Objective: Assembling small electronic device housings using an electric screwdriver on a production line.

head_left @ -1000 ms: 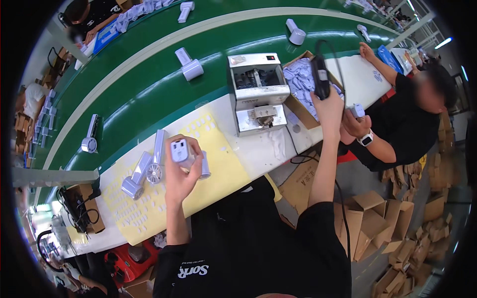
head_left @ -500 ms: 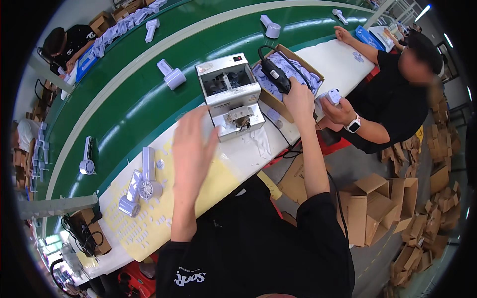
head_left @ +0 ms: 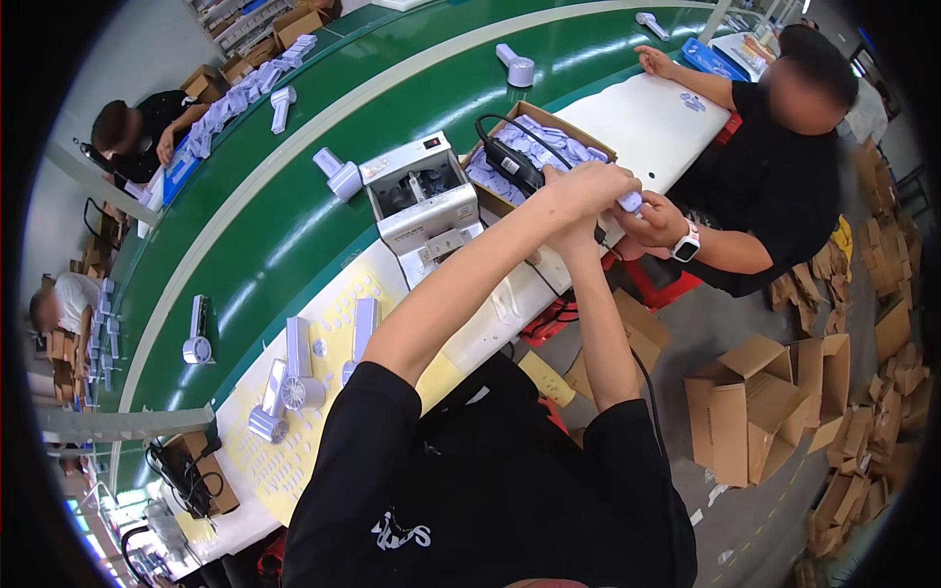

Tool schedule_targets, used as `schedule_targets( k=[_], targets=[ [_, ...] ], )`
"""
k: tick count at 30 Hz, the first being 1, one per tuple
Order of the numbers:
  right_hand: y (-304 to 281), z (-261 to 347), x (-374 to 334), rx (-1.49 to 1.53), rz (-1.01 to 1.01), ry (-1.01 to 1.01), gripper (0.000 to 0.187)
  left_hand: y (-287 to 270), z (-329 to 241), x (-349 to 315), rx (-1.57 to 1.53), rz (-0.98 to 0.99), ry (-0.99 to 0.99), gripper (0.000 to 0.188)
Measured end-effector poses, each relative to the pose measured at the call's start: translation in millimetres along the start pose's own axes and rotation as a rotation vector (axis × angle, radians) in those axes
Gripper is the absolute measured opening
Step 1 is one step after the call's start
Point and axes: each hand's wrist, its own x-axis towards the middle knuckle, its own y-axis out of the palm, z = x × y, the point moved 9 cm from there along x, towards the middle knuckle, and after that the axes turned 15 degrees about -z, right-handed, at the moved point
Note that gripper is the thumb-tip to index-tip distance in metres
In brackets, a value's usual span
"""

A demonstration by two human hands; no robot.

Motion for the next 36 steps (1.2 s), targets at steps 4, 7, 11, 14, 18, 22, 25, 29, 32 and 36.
schedule_targets(
  k=[4,7,11,14,18,22,25,29,32,36],
  targets=[
    [9.8,-12.2,-4.5,0.362,-0.029,0.044,0.048,-32.3,-6.0,-9.2,-0.104,-0.212,0.084,0.022],
    [-26.4,-17.3,-5.4,0.297,-0.226,-0.071,0.045,-93.3,-37.2,-27.2,-0.144,-0.201,0.008,0.033],
    [12.0,-43.1,-23.0,1.054,0.012,0.444,0.041,-201.1,-56.7,-97.4,-0.308,-0.638,-0.062,0.034],
    [-9.7,-16.5,-42.5,1.457,0.178,0.710,0.041,-246.5,-54.9,-156.7,-0.559,-0.912,-0.113,0.046],
    [-47.5,36.9,-59.0,1.831,0.150,0.636,0.048,-247.4,-46.8,-229.7,-1.073,-1.187,-0.342,0.053],
    [-61.6,60.5,-67.3,2.298,0.048,0.800,0.058,-201.3,-24.2,-277.5,-1.072,-1.044,-0.580,0.051],
    [-75.5,65.7,-68.8,2.145,-0.049,0.972,0.060,-175.0,-12.9,-294.5,-0.978,-0.994,-0.671,0.047],
    [-82.7,79.8,-66.1,2.359,0.117,0.619,0.062,-145.4,-1.5,-303.7,-0.924,-0.982,-0.716,0.044],
    [-95.0,73.5,-53.0,2.293,0.094,0.503,0.063,-128.3,7.8,-296.6,-0.946,-1.026,-0.658,0.044],
    [-111.8,79.2,-44.2,2.019,-0.042,0.561,0.064,-109.6,22.5,-298.1,-0.952,-0.995,-0.642,0.035]
  ],
)
